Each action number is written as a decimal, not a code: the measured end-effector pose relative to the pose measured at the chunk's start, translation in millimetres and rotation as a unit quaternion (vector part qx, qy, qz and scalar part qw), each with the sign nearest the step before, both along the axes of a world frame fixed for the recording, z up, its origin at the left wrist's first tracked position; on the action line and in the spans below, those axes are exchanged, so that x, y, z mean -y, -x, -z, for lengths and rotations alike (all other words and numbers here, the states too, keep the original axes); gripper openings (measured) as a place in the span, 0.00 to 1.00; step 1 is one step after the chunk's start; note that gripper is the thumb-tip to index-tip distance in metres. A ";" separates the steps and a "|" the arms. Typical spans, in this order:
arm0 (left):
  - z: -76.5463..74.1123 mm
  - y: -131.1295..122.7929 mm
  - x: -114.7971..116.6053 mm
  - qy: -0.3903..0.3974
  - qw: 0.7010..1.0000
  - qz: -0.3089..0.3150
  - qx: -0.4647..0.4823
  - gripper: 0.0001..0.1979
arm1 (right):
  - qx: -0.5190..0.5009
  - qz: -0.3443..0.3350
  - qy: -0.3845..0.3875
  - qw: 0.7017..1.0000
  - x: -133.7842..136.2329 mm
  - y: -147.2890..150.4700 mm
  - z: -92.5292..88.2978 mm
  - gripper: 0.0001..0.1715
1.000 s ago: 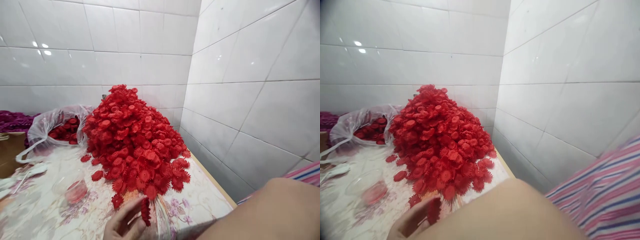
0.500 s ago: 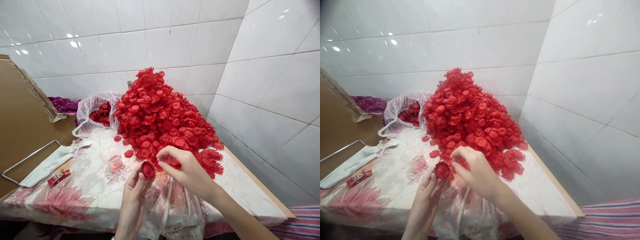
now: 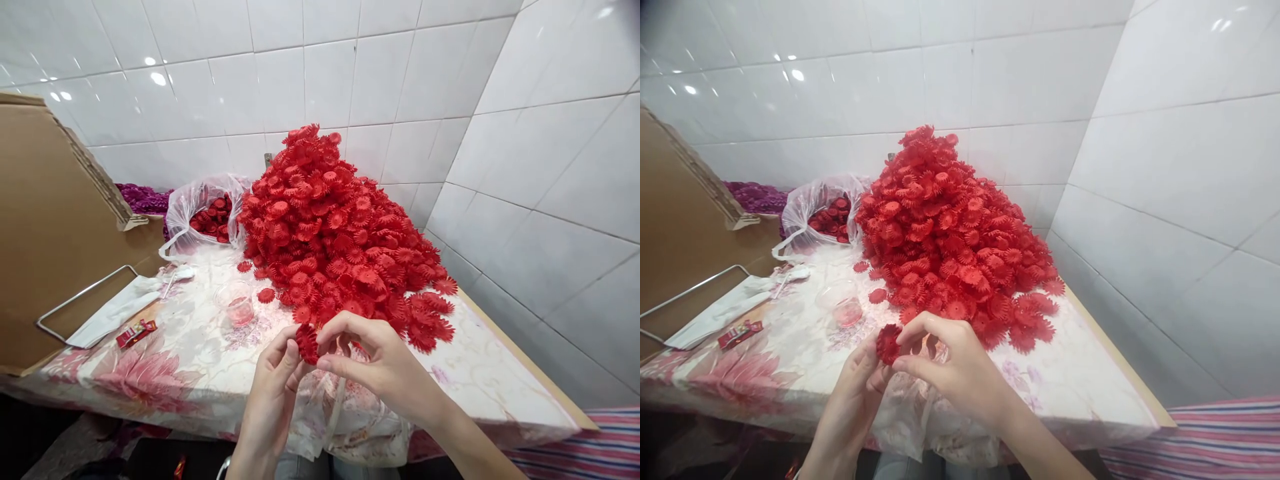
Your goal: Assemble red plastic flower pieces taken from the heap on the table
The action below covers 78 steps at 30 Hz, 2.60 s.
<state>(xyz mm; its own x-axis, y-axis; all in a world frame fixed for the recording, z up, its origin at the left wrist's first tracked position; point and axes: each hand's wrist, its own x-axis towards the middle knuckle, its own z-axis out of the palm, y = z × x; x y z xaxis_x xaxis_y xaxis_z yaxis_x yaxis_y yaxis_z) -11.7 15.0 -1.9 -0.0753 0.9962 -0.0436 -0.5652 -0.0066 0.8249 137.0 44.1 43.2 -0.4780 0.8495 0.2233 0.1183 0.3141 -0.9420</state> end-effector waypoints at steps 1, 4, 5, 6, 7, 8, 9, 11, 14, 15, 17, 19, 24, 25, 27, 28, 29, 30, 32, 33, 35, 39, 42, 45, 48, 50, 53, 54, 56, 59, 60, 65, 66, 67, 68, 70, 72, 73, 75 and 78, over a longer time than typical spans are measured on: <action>-1.1 0.0 0.3 0.001 1.000 0.004 -0.003 0.15 | -0.001 -0.001 0.003 1.000 0.1 0.0 0.2 0.04; -2.8 -0.2 1.3 0.011 1.000 0.005 -0.002 0.15 | -0.007 -0.007 0.013 1.000 0.5 -0.3 0.2 0.03; -2.7 -0.4 1.6 0.014 1.000 0.003 -0.001 0.15 | -0.008 -0.008 0.016 1.000 0.5 -0.6 0.2 0.03; -2.3 -0.7 1.8 0.018 1.000 0.002 0.000 0.16 | -0.008 -0.010 0.019 1.000 0.5 -1.1 0.4 0.03; -1.6 -1.0 1.9 0.020 1.000 0.001 0.000 0.16 | -0.009 -0.011 0.021 1.000 0.4 -1.6 0.6 0.03; -0.7 -1.4 1.9 0.022 1.000 0.002 0.000 0.16 | -0.009 -0.013 0.023 1.000 0.4 -2.3 1.0 0.03; 0.2 -1.7 1.8 0.025 1.000 0.002 0.000 0.16 | -0.010 -0.014 0.025 1.000 0.2 -3.0 1.4 0.03; 2.0 -2.2 1.5 0.034 0.999 0.004 0.001 0.17 | -0.015 -0.016 0.029 0.999 -0.2 -4.3 2.5 0.03; 3.1 -2.3 1.2 0.051 0.999 0.011 0.006 0.17 | -0.019 -0.019 0.039 0.999 -1.4 -5.9 4.1 0.04; 3.1 -2.3 1.2 0.056 0.998 0.013 0.006 0.17 | -0.018 -0.020 0.042 0.999 -1.8 -6.2 4.5 0.04; 2.9 -2.5 1.1 0.059 0.998 0.018 0.002 0.17 | -0.015 -0.021 0.048 0.998 -2.2 -6.8 4.9 0.05; 2.9 -2.8 1.0 0.052 0.998 0.021 -0.005 0.17 | -0.015 -0.022 0.053 0.998 -2.0 -7.2 4.8 0.05; 4.7 -3.1 1.4 0.037 0.999 0.032 -0.007 0.15 | -0.012 -0.024 0.056 0.998 -0.7 -7.2 4.3 0.04; 5.3 -3.0 1.6 0.035 0.999 0.035 -0.008 0.15 | -0.012 -0.024 0.056 0.998 -0.8 -7.0 4.6 0.04; 6.4 -2.6 1.9 0.033 0.999 0.036 -0.010 0.16 | -0.011 -0.025 0.055 0.998 -1.5 -6.8 5.6 0.04; 6.8 -2.4 2.1 0.035 0.999 0.035 -0.011 0.16 | -0.010 -0.025 0.055 0.998 -1.9 -6.7 6.2 0.03; 7.0 -2.2 2.2 0.037 0.999 0.032 -0.010 0.17 | -0.010 -0.026 0.055 0.998 -2.2 -6.7 6.7 0.03; 6.9 -2.1 2.3 0.038 0.999 0.029 -0.010 0.17 | -0.011 -0.027 0.055 0.998 -2.4 -6.8 7.0 0.03; 5.9 -2.2 2.4 0.039 0.999 0.028 -0.012 0.17 | -0.008 -0.029 0.053 0.998 -2.0 -7.5 6.9 0.03; 5.0 -2.5 2.4 0.038 0.999 0.030 -0.014 0.16 | -0.004 -0.028 0.051 0.998 -1.4 -8.0 6.5 0.03; 2.9 -3.5 2.2 0.038 0.999 0.029 -0.019 0.16 | 0.017 -0.023 0.039 0.999 0.6 -9.0 5.0 0.04; 1.5 -7.8 1.4 0.052 0.998 -0.002 -0.041 0.17 | 0.070 0.000 -0.032 0.997 7.8 -8.5 4.6 0.10; 3.6 -12.2 1.3 0.053 0.994 -0.042 -0.083 0.19 | 0.088 0.028 -0.082 0.992 14.0 -4.4 12.5 0.12; 6.0 -16.6 0.9 0.070 0.988 -0.055 -0.129 0.16 | 0.068 0.077 -0.062 0.993 16.0 1.1 28.3 0.11; 7.5 -20.6 -1.4 0.083 0.984 -0.062 -0.148 0.15 | -0.012 0.111 0.016 0.994 10.8 4.9 44.8 0.07; 8.8 -22.1 -3.8 0.071 0.985 -0.058 -0.148 0.16 | -0.064 0.115 0.056 0.990 5.5 5.7 52.3 0.06; 11.3 -20.4 -7.5 0.061 0.985 -0.042 -0.159 0.14 | -0.097 0.111 0.083 0.986 0.1 5.2 56.3 0.05; 12.0 -18.7 -8.5 0.059 0.983 -0.036 -0.170 0.13 | -0.099 0.110 0.087 0.985 -0.5 5.1 56.1 0.05; 12.6 -14.4 -9.5 0.045 0.976 -0.017 -0.210 0.10 | -0.097 0.111 0.087 0.985 -0.3 5.3 54.2 0.04; 11.0 -9.5 -9.1 0.009 0.957 -0.010 -0.291 0.07 | -0.071 0.111 0.071 0.989 1.7 7.1 49.8 0.03; 9.8 -9.1 -8.5 -0.005 0.947 -0.030 -0.319 0.06 | -0.061 0.109 0.065 0.990 2.4 8.0 48.5 0.02; 3.7 -13.3 -7.2 -0.064 0.891 -0.159 -0.421 0.06 | -0.023 0.114 0.044 0.992 4.7 10.4 46.6 0.02; 3.2 -13.2 -7.6 -0.065 0.887 -0.159 -0.428 0.06 | -0.020 0.116 0.042 0.992 4.8 10.2 47.3 0.02; 3.0 -12.3 -8.2 -0.065 0.886 -0.152 -0.433 0.06 | -0.016 0.117 0.041 0.992 4.5 9.7 48.1 0.02; 3.1 -10.2 -9.1 -0.066 0.885 -0.143 -0.437 0.06 | -0.010 0.118 0.039 0.992 4.1 8.9 48.9 0.02; 3.8 -3.0 -11.3 -0.075 0.880 -0.114 -0.456 0.06 | 0.011 0.115 0.034 0.993 2.4 6.5 49.6 0.02; 4.6 6.6 -13.8 -0.086 0.867 -0.080 -0.484 0.06 | 0.034 0.119 0.020 0.992 -0.1 3.2 48.2 0.03; 4.9 11.2 -14.9 -0.091 0.859 -0.070 -0.499 0.07 | 0.042 0.123 0.009 0.992 -1.4 1.6 46.8 0.04; 5.5 18.2 -16.2 -0.102 0.837 -0.068 -0.533 0.08 | 0.059 0.126 -0.018 0.990 -4.0 -0.9 43.1 0.05; 6.8 22.3 -15.5 -0.120 0.793 -0.093 -0.590 0.08 | 0.099 0.103 -0.051 0.988 -7.0 -1.6 37.6 0.07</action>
<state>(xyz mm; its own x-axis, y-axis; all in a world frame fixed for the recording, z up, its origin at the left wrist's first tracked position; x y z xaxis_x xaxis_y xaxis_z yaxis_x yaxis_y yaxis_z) -34.0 30.6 -8.6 -0.0694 0.9323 0.3550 0.6287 -0.2354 0.7411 138.7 51.1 5.6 -0.3393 0.9116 0.2320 0.3679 0.3556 -0.8592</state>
